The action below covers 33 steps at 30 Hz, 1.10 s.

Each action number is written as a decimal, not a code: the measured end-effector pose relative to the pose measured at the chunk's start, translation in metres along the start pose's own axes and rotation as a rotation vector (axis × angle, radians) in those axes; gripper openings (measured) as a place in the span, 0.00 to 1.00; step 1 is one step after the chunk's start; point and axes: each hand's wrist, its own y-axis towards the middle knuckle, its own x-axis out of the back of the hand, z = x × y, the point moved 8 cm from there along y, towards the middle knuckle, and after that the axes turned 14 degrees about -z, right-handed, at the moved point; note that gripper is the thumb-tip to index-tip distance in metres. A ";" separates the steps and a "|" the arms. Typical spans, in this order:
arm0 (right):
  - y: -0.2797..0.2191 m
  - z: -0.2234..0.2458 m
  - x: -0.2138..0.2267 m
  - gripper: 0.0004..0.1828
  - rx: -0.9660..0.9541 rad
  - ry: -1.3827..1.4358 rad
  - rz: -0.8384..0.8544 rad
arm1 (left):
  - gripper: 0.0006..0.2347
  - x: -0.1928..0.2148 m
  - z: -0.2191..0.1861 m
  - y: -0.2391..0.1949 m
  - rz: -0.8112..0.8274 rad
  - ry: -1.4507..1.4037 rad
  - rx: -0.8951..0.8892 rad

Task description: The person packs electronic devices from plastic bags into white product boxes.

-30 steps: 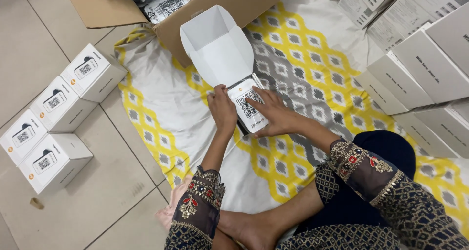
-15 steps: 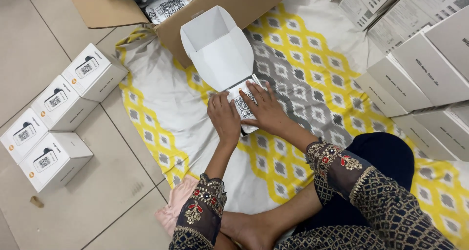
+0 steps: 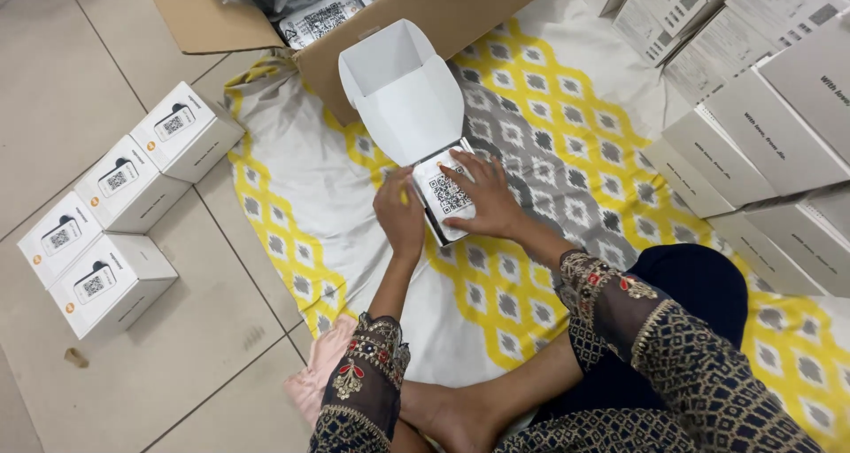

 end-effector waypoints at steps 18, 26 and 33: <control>0.055 -0.093 -0.039 0.52 -1.044 1.179 0.100 | 0.38 -0.067 0.104 0.031 0.357 -0.766 1.033; 0.031 -0.072 -0.008 0.48 -1.049 1.164 0.101 | 0.30 -0.040 0.065 0.012 0.327 -0.793 0.825; 0.029 -0.055 0.002 0.46 -1.091 1.142 0.123 | 0.21 -0.048 0.052 0.000 0.224 -0.814 0.891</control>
